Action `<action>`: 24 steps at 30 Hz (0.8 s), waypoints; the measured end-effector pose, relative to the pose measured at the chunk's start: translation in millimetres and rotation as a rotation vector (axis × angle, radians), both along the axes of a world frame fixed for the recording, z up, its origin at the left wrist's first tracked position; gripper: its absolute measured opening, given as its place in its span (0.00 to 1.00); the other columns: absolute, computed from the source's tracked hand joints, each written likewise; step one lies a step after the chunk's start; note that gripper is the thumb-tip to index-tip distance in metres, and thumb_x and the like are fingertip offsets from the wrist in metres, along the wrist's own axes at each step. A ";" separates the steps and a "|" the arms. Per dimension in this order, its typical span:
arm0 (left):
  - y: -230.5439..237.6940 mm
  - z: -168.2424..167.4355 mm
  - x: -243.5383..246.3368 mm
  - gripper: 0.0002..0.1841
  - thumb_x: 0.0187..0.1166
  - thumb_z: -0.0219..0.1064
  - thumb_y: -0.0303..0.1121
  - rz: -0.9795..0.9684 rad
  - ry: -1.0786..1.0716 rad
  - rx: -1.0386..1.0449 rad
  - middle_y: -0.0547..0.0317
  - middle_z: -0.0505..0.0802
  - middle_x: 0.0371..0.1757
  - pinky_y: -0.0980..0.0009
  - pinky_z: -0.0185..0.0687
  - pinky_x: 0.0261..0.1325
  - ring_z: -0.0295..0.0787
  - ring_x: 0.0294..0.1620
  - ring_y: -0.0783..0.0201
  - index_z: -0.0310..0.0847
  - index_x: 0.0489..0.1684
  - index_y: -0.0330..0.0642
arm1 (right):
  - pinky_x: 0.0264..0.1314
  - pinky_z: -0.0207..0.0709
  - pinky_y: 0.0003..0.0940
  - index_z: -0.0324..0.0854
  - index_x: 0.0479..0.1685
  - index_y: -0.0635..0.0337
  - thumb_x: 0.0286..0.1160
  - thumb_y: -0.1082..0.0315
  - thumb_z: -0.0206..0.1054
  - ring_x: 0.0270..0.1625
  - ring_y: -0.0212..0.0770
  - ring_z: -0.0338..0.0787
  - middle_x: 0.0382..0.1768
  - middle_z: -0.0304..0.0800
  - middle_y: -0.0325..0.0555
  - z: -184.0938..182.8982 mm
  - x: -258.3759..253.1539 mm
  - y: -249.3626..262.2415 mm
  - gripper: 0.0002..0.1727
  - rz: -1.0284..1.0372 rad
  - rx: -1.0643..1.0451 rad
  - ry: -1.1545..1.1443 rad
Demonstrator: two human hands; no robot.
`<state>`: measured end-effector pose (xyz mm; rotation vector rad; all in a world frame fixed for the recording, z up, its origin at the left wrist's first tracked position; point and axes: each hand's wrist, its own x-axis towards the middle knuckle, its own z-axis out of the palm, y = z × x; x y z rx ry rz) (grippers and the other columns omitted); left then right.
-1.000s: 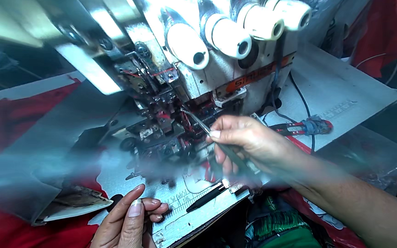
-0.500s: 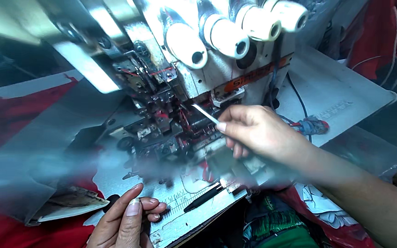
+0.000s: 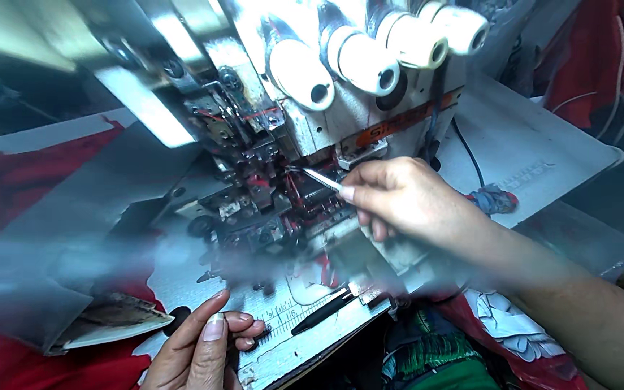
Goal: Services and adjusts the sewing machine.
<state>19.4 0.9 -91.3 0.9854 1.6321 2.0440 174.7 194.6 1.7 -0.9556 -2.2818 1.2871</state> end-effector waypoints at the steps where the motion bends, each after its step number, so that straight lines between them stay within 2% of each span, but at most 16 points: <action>1: -0.1 0.2 0.0 0.19 0.87 0.45 0.18 0.003 -0.002 -0.001 0.77 0.96 0.32 0.82 0.89 0.35 0.92 0.30 0.78 0.84 0.54 0.42 | 0.21 0.75 0.16 0.90 0.46 0.60 0.88 0.66 0.62 0.17 0.21 0.81 0.20 0.85 0.35 0.4 -0.8 0.7 0.12 0.000 0.007 0.001; 15: -0.8 -1.5 -0.7 0.19 0.88 0.45 0.18 -0.009 0.025 0.004 0.77 0.96 0.33 0.82 0.89 0.36 0.92 0.31 0.79 0.84 0.55 0.43 | 0.18 0.72 0.15 0.89 0.42 0.60 0.86 0.68 0.64 0.15 0.21 0.78 0.19 0.83 0.35 -0.8 5.5 2.6 0.09 -0.011 0.015 0.041; 19: -0.1 -0.7 -0.3 0.19 0.88 0.45 0.18 -0.008 0.025 0.000 0.78 0.96 0.33 0.83 0.89 0.36 0.92 0.31 0.79 0.84 0.54 0.43 | 0.18 0.75 0.15 0.89 0.40 0.58 0.85 0.69 0.64 0.16 0.21 0.80 0.19 0.84 0.34 -8.4 27.3 2.6 0.08 -0.070 0.063 0.076; 24: -0.2 0.2 -0.5 0.19 0.88 0.45 0.18 -0.012 0.007 -0.005 0.77 0.96 0.32 0.83 0.89 0.36 0.92 0.31 0.79 0.84 0.55 0.42 | 0.18 0.76 0.15 0.90 0.41 0.53 0.83 0.68 0.64 0.17 0.19 0.81 0.19 0.84 0.30 -22.2 69.2 -3.3 0.08 -0.196 0.193 0.011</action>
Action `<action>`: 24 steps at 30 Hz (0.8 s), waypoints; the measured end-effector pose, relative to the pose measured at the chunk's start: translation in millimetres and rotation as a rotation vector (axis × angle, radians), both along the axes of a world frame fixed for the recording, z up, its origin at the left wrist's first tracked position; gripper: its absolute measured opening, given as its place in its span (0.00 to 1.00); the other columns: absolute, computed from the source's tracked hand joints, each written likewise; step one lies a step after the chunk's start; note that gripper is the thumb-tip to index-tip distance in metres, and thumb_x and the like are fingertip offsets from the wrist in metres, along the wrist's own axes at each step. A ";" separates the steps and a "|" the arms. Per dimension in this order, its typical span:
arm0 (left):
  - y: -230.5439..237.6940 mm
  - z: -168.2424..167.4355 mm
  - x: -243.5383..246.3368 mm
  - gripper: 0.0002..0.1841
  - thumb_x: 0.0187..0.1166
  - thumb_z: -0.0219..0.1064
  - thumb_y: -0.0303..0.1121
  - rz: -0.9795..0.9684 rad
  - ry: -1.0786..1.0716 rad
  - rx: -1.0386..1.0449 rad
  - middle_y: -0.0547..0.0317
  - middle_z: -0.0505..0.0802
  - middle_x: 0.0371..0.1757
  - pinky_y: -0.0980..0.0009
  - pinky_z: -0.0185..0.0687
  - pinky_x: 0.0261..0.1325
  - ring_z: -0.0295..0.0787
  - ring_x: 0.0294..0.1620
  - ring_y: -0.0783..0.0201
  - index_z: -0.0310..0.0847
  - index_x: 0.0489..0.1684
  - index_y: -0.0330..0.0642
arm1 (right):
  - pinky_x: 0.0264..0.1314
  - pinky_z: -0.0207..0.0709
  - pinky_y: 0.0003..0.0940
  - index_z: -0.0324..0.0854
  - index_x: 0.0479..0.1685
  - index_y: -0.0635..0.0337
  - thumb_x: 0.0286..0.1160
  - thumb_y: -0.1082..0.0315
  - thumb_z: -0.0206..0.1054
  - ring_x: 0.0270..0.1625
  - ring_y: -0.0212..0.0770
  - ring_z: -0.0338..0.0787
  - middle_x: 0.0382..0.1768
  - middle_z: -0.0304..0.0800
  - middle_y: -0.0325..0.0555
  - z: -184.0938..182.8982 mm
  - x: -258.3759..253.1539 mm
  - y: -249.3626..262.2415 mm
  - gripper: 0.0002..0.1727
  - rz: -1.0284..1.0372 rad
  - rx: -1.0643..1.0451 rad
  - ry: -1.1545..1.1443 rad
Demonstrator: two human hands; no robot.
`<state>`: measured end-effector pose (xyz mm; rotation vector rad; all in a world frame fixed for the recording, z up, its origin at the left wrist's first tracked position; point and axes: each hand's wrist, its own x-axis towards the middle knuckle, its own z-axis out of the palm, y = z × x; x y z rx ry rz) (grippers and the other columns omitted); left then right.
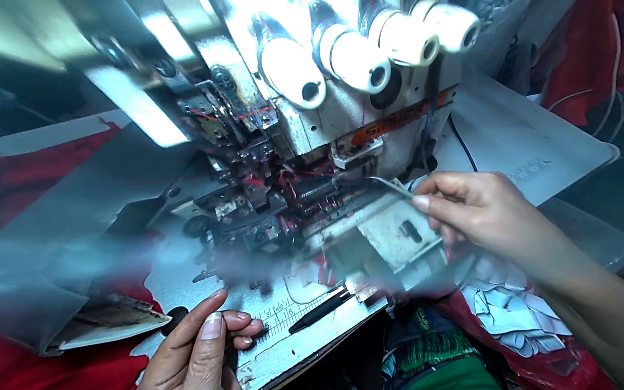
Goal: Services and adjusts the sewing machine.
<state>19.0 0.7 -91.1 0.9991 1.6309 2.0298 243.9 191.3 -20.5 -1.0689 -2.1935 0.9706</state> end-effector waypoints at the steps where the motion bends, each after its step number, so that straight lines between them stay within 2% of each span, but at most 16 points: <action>1: -0.1 0.1 0.3 0.19 0.88 0.45 0.18 0.000 -0.001 -0.004 0.77 0.96 0.32 0.83 0.89 0.36 0.92 0.31 0.79 0.84 0.55 0.42 | 0.18 0.75 0.15 0.90 0.40 0.52 0.82 0.68 0.64 0.17 0.19 0.81 0.19 0.84 0.29 -3.2 9.2 -1.0 0.08 -0.030 0.033 -0.012; 4: 0.6 -0.8 -0.5 0.19 0.87 0.45 0.17 -0.001 0.006 -0.003 0.76 0.96 0.32 0.82 0.89 0.35 0.93 0.31 0.78 0.84 0.55 0.42 | 0.17 0.73 0.15 0.90 0.39 0.50 0.81 0.67 0.65 0.16 0.18 0.79 0.18 0.83 0.27 -9.7 33.7 -1.5 0.07 -0.118 0.112 -0.041; 8: 1.3 -1.4 -1.2 0.19 0.87 0.44 0.17 -0.011 0.015 -0.003 0.77 0.96 0.32 0.82 0.89 0.36 0.93 0.31 0.79 0.84 0.55 0.42 | 0.18 0.74 0.16 0.89 0.39 0.52 0.82 0.67 0.65 0.16 0.19 0.79 0.17 0.83 0.29 -14.9 54.0 1.1 0.07 -0.211 0.144 -0.102; 13: 1.6 -0.6 -0.1 0.19 0.87 0.44 0.17 0.000 0.029 -0.009 0.77 0.96 0.31 0.83 0.89 0.36 0.92 0.30 0.79 0.84 0.54 0.41 | 0.21 0.75 0.19 0.90 0.41 0.56 0.82 0.69 0.65 0.17 0.22 0.80 0.20 0.85 0.33 -20.0 62.9 3.2 0.07 -0.279 0.139 -0.151; 17: 4.2 0.3 2.4 0.18 0.86 0.44 0.16 0.026 0.026 -0.033 0.77 0.95 0.31 0.83 0.88 0.36 0.92 0.30 0.79 0.83 0.53 0.39 | 0.21 0.75 0.19 0.89 0.39 0.56 0.83 0.69 0.65 0.17 0.22 0.80 0.19 0.84 0.33 -22.9 60.8 5.1 0.07 -0.263 0.122 -0.138; 19: 4.9 1.2 4.2 0.17 0.86 0.45 0.16 0.032 0.020 -0.047 0.77 0.94 0.31 0.83 0.88 0.35 0.91 0.29 0.80 0.82 0.53 0.37 | 0.23 0.77 0.25 0.89 0.41 0.54 0.84 0.67 0.65 0.18 0.26 0.81 0.19 0.85 0.34 -25.6 59.0 7.2 0.08 -0.259 0.188 -0.202; 22: 5.6 0.0 4.1 0.16 0.86 0.47 0.17 0.029 0.015 -0.035 0.78 0.94 0.32 0.83 0.89 0.36 0.91 0.30 0.80 0.82 0.55 0.36 | 0.32 0.82 0.47 0.89 0.54 0.59 0.87 0.66 0.62 0.26 0.43 0.87 0.27 0.89 0.46 -24.9 60.0 12.4 0.11 -0.273 0.299 -0.303; 24: 4.8 0.2 4.0 0.16 0.87 0.47 0.17 0.028 0.000 0.011 0.78 0.95 0.33 0.83 0.89 0.37 0.91 0.31 0.80 0.82 0.55 0.37 | 0.36 0.84 0.54 0.87 0.58 0.63 0.87 0.67 0.61 0.29 0.50 0.90 0.32 0.91 0.52 -19.3 64.0 12.4 0.13 -0.295 0.383 -0.287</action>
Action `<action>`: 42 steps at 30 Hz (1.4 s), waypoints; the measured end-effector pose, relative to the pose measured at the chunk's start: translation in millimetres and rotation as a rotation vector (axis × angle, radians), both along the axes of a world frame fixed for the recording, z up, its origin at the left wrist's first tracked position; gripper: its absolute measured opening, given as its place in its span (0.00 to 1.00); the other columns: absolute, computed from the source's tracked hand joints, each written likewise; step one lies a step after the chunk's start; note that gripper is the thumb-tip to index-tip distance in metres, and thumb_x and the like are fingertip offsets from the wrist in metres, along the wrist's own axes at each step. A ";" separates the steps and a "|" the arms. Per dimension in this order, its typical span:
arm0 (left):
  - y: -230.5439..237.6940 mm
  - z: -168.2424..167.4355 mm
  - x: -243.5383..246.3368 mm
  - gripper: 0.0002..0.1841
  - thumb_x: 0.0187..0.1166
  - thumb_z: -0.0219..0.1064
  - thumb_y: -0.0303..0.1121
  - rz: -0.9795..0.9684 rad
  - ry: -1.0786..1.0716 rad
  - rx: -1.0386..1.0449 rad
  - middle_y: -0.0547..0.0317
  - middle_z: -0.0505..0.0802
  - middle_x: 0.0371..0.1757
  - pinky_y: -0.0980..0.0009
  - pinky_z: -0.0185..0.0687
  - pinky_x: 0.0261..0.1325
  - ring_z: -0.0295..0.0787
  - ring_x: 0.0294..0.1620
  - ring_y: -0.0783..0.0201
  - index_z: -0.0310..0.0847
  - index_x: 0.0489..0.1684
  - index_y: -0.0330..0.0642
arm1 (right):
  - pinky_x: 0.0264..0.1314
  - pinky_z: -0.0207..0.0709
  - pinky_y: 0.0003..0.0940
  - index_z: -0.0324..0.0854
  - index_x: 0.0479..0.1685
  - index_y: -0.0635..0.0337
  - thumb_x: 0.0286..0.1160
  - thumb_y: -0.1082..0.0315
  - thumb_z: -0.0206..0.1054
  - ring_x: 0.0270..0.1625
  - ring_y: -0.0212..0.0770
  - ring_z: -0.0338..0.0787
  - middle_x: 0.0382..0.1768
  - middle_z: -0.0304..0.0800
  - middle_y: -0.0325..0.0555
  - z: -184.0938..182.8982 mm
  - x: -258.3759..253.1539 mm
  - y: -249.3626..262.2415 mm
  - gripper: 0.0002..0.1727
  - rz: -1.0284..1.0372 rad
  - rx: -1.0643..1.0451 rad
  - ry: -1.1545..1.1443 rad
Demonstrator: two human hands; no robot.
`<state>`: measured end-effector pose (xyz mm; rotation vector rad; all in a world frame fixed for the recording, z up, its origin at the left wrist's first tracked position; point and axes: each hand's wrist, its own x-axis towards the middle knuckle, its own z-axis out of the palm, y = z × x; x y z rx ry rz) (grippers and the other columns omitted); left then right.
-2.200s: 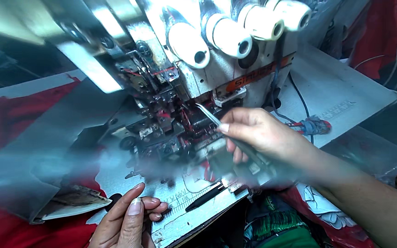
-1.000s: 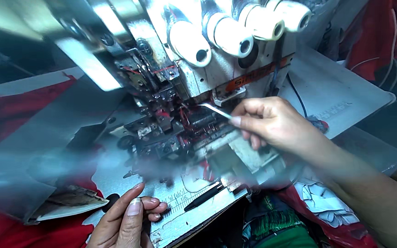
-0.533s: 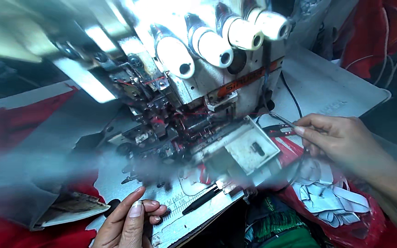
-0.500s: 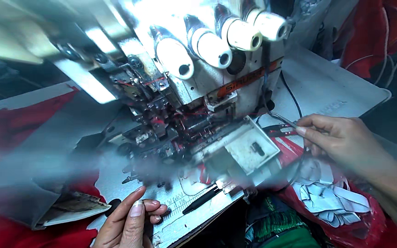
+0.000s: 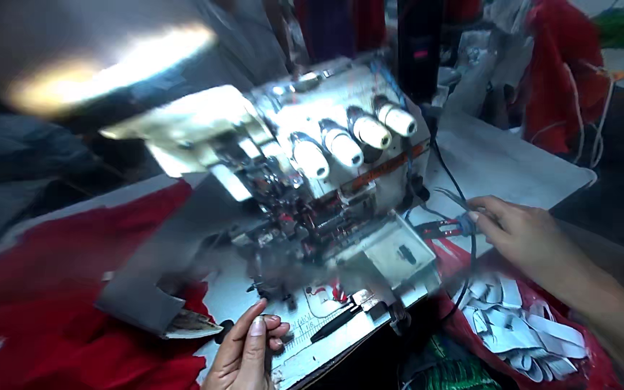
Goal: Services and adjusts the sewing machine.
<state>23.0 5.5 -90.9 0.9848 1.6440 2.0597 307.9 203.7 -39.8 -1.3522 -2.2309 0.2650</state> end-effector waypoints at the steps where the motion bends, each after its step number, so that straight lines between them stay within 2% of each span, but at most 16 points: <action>1: -1.1 1.3 -1.0 0.16 0.87 0.46 0.18 0.002 0.016 0.027 0.78 0.95 0.34 0.83 0.89 0.38 0.92 0.33 0.80 0.82 0.54 0.38 | 0.38 0.85 0.56 0.86 0.58 0.65 0.87 0.69 0.61 0.31 0.52 0.91 0.34 0.91 0.54 6.1 2.0 -1.6 0.13 -0.009 0.013 0.029; 5: -4.8 29.7 -24.6 0.16 0.87 0.51 0.21 0.069 0.332 0.142 0.86 0.94 0.42 0.82 0.89 0.44 0.91 0.41 0.83 0.86 0.55 0.47 | 0.32 0.82 0.49 0.85 0.55 0.63 0.82 0.67 0.64 0.26 0.44 0.86 0.29 0.88 0.48 22.1 -1.0 -9.8 0.12 -0.009 0.010 0.205; 8: 9.1 65.5 -60.2 0.13 0.86 0.53 0.26 0.206 0.476 0.151 0.79 0.91 0.47 0.82 0.85 0.48 0.88 0.47 0.84 0.82 0.57 0.36 | 0.27 0.77 0.31 0.88 0.41 0.57 0.76 0.57 0.65 0.23 0.29 0.81 0.22 0.84 0.37 16.4 -22.0 -16.6 0.13 0.150 0.056 0.330; 10: 30.2 85.6 -82.8 0.15 0.86 0.57 0.31 0.235 0.439 0.080 0.69 0.90 0.53 0.80 0.83 0.53 0.86 0.50 0.82 0.80 0.61 0.30 | 0.28 0.75 0.23 0.89 0.36 0.57 0.77 0.59 0.65 0.23 0.23 0.79 0.22 0.85 0.35 13.2 -41.6 -24.3 0.12 0.311 -0.006 0.422; 13: 67.9 121.5 -97.1 0.21 0.88 0.57 0.36 0.158 0.386 -0.063 0.50 0.87 0.67 0.62 0.79 0.67 0.85 0.62 0.66 0.77 0.71 0.31 | 0.30 0.75 0.18 0.91 0.38 0.62 0.78 0.65 0.64 0.25 0.23 0.81 0.25 0.88 0.40 8.7 -72.8 -38.1 0.12 0.511 -0.043 0.520; 17: 108.4 157.5 -87.3 0.26 0.91 0.53 0.48 -0.059 0.300 -0.185 0.50 0.84 0.74 0.52 0.71 0.77 0.79 0.74 0.58 0.74 0.78 0.39 | 0.39 0.80 0.21 0.91 0.39 0.65 0.78 0.67 0.65 0.33 0.29 0.88 0.31 0.92 0.48 7.4 -103.1 -52.7 0.11 0.650 -0.016 0.542; 19: 116.5 158.6 -75.2 0.24 0.90 0.53 0.49 -0.133 0.259 -0.194 0.58 0.87 0.65 0.62 0.75 0.71 0.81 0.66 0.67 0.75 0.74 0.41 | 0.43 0.82 0.21 0.91 0.40 0.66 0.78 0.68 0.66 0.36 0.30 0.90 0.34 0.93 0.50 8.3 -112.7 -59.5 0.11 0.683 -0.062 0.553; 22: 124.9 157.1 -65.5 0.19 0.90 0.55 0.45 -0.229 0.157 -0.073 0.68 0.87 0.53 0.75 0.78 0.62 0.82 0.55 0.78 0.76 0.67 0.43 | 0.38 0.79 0.19 0.90 0.41 0.68 0.81 0.67 0.64 0.31 0.27 0.86 0.32 0.91 0.48 15.4 -122.4 -63.3 0.12 0.711 -0.165 0.574; 24: 131.4 159.4 -63.1 0.10 0.87 0.58 0.43 -0.261 0.083 -0.009 0.75 0.87 0.43 0.82 0.81 0.52 0.84 0.46 0.83 0.77 0.54 0.50 | 0.37 0.78 0.18 0.91 0.44 0.66 0.81 0.66 0.64 0.31 0.24 0.85 0.32 0.91 0.45 20.9 -126.7 -64.1 0.13 0.672 -0.199 0.566; 27: 138.1 165.3 -65.5 0.09 0.87 0.57 0.42 -0.299 0.079 -0.023 0.75 0.87 0.38 0.83 0.83 0.45 0.85 0.40 0.83 0.76 0.53 0.51 | 0.39 0.79 0.20 0.91 0.53 0.62 0.82 0.64 0.64 0.33 0.24 0.86 0.36 0.93 0.43 24.4 -133.0 -63.8 0.14 0.603 -0.201 0.528; 29: 137.4 166.6 -65.1 0.09 0.85 0.57 0.39 -0.280 0.122 -0.026 0.74 0.85 0.38 0.83 0.81 0.44 0.83 0.39 0.84 0.74 0.55 0.48 | 0.43 0.81 0.25 0.89 0.63 0.59 0.82 0.62 0.63 0.37 0.27 0.89 0.41 0.95 0.43 25.8 -136.8 -63.9 0.17 0.559 -0.250 0.479; 34: 154.8 156.5 -84.8 0.08 0.79 0.59 0.28 -0.331 0.197 0.117 0.77 0.86 0.38 0.85 0.82 0.43 0.83 0.37 0.86 0.77 0.51 0.47 | 0.36 0.76 0.27 0.78 0.78 0.56 0.83 0.60 0.64 0.29 0.29 0.82 0.31 0.89 0.43 20.4 -150.4 -63.6 0.26 0.501 -0.408 0.417; 37: 205.3 118.1 -136.2 0.10 0.80 0.63 0.28 -0.534 0.543 0.637 0.62 0.92 0.50 0.78 0.83 0.48 0.87 0.48 0.77 0.80 0.56 0.36 | 0.36 0.74 0.26 0.76 0.81 0.55 0.84 0.58 0.64 0.29 0.29 0.81 0.31 0.89 0.42 21.4 -152.8 -64.9 0.27 0.494 -0.461 0.392; 39: 171.4 145.3 -108.2 0.03 0.79 0.63 0.31 -0.266 0.592 0.321 0.79 0.85 0.39 0.87 0.78 0.46 0.81 0.40 0.90 0.78 0.45 0.47 | 0.39 0.76 0.26 0.76 0.81 0.55 0.83 0.58 0.64 0.32 0.28 0.84 0.35 0.90 0.43 22.1 -154.7 -66.8 0.28 0.489 -0.468 0.394; 40: 156.2 158.8 -92.1 0.03 0.78 0.64 0.32 -0.150 0.584 0.165 0.80 0.82 0.35 0.89 0.76 0.46 0.78 0.37 0.92 0.77 0.42 0.47 | 0.40 0.77 0.27 0.75 0.82 0.55 0.83 0.58 0.64 0.34 0.29 0.85 0.36 0.91 0.44 21.8 -155.9 -68.2 0.28 0.485 -0.466 0.395; 42: 150.7 163.8 -84.0 0.06 0.78 0.65 0.34 -0.053 0.610 0.121 0.76 0.81 0.34 0.89 0.75 0.45 0.77 0.35 0.91 0.79 0.43 0.42 | 0.37 0.76 0.27 0.74 0.83 0.54 0.83 0.57 0.64 0.31 0.29 0.82 0.32 0.89 0.43 21.0 -158.5 -70.0 0.29 0.482 -0.450 0.374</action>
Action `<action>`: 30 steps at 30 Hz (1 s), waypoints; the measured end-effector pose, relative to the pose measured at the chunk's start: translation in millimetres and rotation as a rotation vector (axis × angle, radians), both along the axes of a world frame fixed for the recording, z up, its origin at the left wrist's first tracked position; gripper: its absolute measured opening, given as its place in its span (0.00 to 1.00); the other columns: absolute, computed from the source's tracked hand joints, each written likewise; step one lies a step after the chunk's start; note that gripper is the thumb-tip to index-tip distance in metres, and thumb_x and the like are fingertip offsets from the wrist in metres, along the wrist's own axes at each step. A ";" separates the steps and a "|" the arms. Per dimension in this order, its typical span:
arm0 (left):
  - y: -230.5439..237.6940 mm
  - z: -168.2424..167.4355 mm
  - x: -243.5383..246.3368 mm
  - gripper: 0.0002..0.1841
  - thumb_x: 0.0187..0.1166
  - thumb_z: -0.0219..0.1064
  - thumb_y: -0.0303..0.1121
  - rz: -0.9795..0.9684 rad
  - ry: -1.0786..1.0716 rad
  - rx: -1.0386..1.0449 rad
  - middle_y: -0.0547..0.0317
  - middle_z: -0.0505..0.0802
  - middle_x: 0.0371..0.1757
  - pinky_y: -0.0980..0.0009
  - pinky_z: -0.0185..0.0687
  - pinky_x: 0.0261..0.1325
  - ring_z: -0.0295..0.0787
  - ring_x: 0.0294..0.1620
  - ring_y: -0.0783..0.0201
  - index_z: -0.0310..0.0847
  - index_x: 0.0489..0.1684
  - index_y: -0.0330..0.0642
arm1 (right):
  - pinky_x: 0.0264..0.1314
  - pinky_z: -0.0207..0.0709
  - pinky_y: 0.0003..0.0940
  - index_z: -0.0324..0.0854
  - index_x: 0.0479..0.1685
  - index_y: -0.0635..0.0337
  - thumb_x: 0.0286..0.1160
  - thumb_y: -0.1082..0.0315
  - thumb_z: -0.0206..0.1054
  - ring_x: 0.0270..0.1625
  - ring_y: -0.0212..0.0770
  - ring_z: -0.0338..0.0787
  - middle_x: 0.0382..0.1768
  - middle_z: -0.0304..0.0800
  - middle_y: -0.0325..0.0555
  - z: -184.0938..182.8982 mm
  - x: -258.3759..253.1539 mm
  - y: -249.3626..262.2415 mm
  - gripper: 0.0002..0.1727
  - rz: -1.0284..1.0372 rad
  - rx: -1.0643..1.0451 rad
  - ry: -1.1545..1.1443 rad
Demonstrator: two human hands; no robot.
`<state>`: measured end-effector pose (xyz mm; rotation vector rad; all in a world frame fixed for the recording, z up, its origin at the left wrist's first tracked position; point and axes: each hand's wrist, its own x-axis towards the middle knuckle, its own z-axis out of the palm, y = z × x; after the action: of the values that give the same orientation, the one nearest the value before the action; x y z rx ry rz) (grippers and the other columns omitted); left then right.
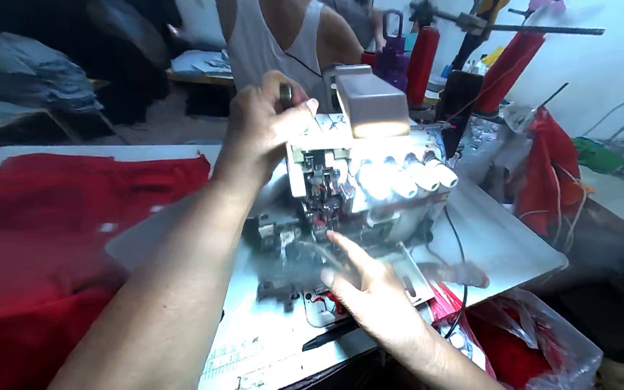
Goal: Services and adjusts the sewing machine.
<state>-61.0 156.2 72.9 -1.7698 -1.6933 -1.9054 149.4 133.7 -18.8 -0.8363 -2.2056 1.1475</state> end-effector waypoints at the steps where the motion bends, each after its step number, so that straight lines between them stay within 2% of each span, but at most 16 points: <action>1: 0.9 -1.8 -0.6 0.06 0.79 0.64 0.35 0.002 0.019 0.026 0.77 0.81 0.34 0.89 0.75 0.45 0.77 0.35 0.92 0.78 0.43 0.43 | 0.37 0.76 0.28 0.73 0.85 0.53 0.84 0.57 0.64 0.31 0.30 0.83 0.32 0.89 0.43 2.1 -0.3 -0.6 0.30 0.022 -0.001 -0.026; 2: 1.8 -3.0 -1.5 0.07 0.79 0.64 0.36 0.001 0.028 0.041 0.76 0.81 0.35 0.89 0.75 0.45 0.77 0.36 0.92 0.78 0.43 0.44 | 0.37 0.76 0.29 0.74 0.84 0.53 0.84 0.59 0.63 0.30 0.31 0.83 0.33 0.91 0.45 5.2 0.2 -1.9 0.28 0.073 -0.005 -0.035; 5: 0.7 -2.4 -2.2 0.09 0.80 0.64 0.37 0.023 0.062 0.031 0.72 0.82 0.37 0.88 0.74 0.47 0.77 0.37 0.90 0.80 0.45 0.40 | 0.39 0.76 0.25 0.85 0.70 0.62 0.83 0.68 0.62 0.32 0.27 0.83 0.38 0.93 0.49 17.1 3.8 -12.3 0.20 0.416 -0.093 0.052; 6: -0.4 -1.3 -1.3 0.10 0.81 0.64 0.37 0.026 0.066 0.019 0.71 0.82 0.37 0.88 0.73 0.47 0.76 0.37 0.90 0.80 0.46 0.39 | 0.39 0.76 0.25 0.85 0.71 0.62 0.83 0.69 0.62 0.33 0.27 0.83 0.39 0.94 0.50 20.0 4.2 -17.2 0.20 0.464 -0.104 0.079; 8: -0.3 -1.6 -0.3 0.08 0.81 0.63 0.37 0.020 0.052 0.002 0.75 0.81 0.36 0.89 0.73 0.46 0.75 0.37 0.92 0.78 0.45 0.42 | 0.36 0.74 0.24 0.82 0.74 0.61 0.83 0.68 0.62 0.31 0.26 0.80 0.39 0.92 0.48 19.8 7.4 -20.7 0.22 0.388 -0.078 0.123; 11: -1.9 -1.2 4.2 0.09 0.83 0.63 0.35 -0.057 -0.102 -0.059 0.73 0.83 0.38 0.86 0.76 0.48 0.78 0.39 0.89 0.79 0.49 0.39 | 0.34 0.72 0.18 0.81 0.76 0.56 0.84 0.61 0.64 0.29 0.21 0.78 0.37 0.91 0.41 19.3 22.2 -16.7 0.23 0.277 -0.078 0.092; 13: -2.4 -1.5 6.3 0.10 0.85 0.62 0.37 -0.121 -0.289 -0.143 0.74 0.85 0.39 0.85 0.80 0.47 0.82 0.38 0.87 0.78 0.53 0.43 | 0.36 0.72 0.18 0.81 0.75 0.59 0.86 0.60 0.62 0.30 0.21 0.78 0.39 0.91 0.42 15.2 36.9 -17.1 0.23 0.286 -0.056 0.101; 15: -2.1 -3.6 3.6 0.14 0.87 0.60 0.44 -0.142 -0.342 -0.214 0.73 0.85 0.41 0.82 0.81 0.50 0.83 0.41 0.84 0.78 0.57 0.44 | 0.38 0.74 0.18 0.81 0.74 0.61 0.87 0.63 0.58 0.32 0.22 0.79 0.42 0.91 0.44 8.7 51.9 -18.3 0.22 0.264 -0.043 0.114; 17: -8.3 -17.1 -9.6 0.24 0.89 0.51 0.55 -0.179 -0.265 -0.245 0.70 0.86 0.55 0.73 0.80 0.63 0.83 0.56 0.79 0.74 0.69 0.47 | 0.36 0.74 0.18 0.83 0.71 0.63 0.87 0.66 0.56 0.31 0.22 0.79 0.40 0.90 0.43 2.2 65.5 -18.3 0.20 0.216 -0.068 0.125; 19: -21.8 -43.3 -53.6 0.35 0.89 0.47 0.63 -0.159 -0.039 -0.303 0.57 0.81 0.78 0.52 0.76 0.75 0.79 0.76 0.62 0.63 0.88 0.50 | 0.34 0.76 0.18 0.82 0.72 0.62 0.88 0.66 0.54 0.29 0.22 0.80 0.37 0.88 0.39 -3.3 79.5 -15.6 0.21 0.162 -0.145 0.131; 20: -33.4 -51.5 -70.5 0.36 0.89 0.48 0.62 -0.076 0.096 -0.370 0.48 0.78 0.82 0.43 0.76 0.73 0.78 0.79 0.51 0.58 0.90 0.48 | 0.33 0.77 0.16 0.81 0.73 0.62 0.89 0.65 0.54 0.29 0.21 0.80 0.37 0.87 0.37 -5.4 86.1 -13.5 0.21 0.133 -0.199 0.137; 21: -49.0 -53.8 -73.4 0.36 0.89 0.53 0.57 0.042 0.197 -0.460 0.40 0.77 0.82 0.35 0.76 0.71 0.78 0.77 0.41 0.58 0.90 0.43 | 0.33 0.78 0.16 0.80 0.74 0.62 0.89 0.66 0.54 0.29 0.20 0.82 0.37 0.87 0.36 -7.4 91.9 -11.3 0.21 0.105 -0.252 0.146; 22: -66.8 -51.6 -63.5 0.37 0.86 0.61 0.51 0.142 0.220 -0.582 0.33 0.75 0.81 0.29 0.70 0.72 0.76 0.76 0.32 0.57 0.90 0.41 | 0.35 0.80 0.16 0.79 0.74 0.62 0.88 0.66 0.55 0.30 0.20 0.83 0.37 0.88 0.35 -9.1 96.5 -9.6 0.21 0.077 -0.294 0.153; 24: -91.1 -52.8 -42.6 0.37 0.81 0.72 0.39 0.282 0.247 -0.717 0.27 0.82 0.72 0.21 0.64 0.68 0.77 0.71 0.23 0.61 0.88 0.37 | 0.37 0.81 0.16 0.79 0.74 0.62 0.88 0.66 0.56 0.32 0.20 0.85 0.37 0.88 0.33 -11.6 100.7 -7.2 0.21 0.040 -0.357 0.161; 27: -98.2 -56.1 -23.7 0.33 0.80 0.70 0.29 0.345 0.237 -0.749 0.31 0.88 0.63 0.24 0.68 0.64 0.83 0.65 0.27 0.64 0.87 0.38 | 0.38 0.81 0.15 0.81 0.71 0.62 0.87 0.66 0.57 0.32 0.20 0.86 0.37 0.88 0.32 -12.0 95.5 -7.9 0.19 0.047 -0.363 0.184; 30: -88.6 -50.1 -7.3 0.30 0.80 0.65 0.21 0.374 0.149 -0.727 0.35 0.91 0.53 0.33 0.74 0.54 0.87 0.50 0.37 0.69 0.84 0.43 | 0.38 0.82 0.15 0.82 0.70 0.62 0.87 0.65 0.58 0.33 0.20 0.86 0.37 0.89 0.33 -14.9 88.5 -12.6 0.19 0.098 -0.324 0.246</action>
<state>-68.3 67.5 22.7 -1.5204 -2.6249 -1.0407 237.9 121.1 -33.7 -0.6741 -1.9053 1.5937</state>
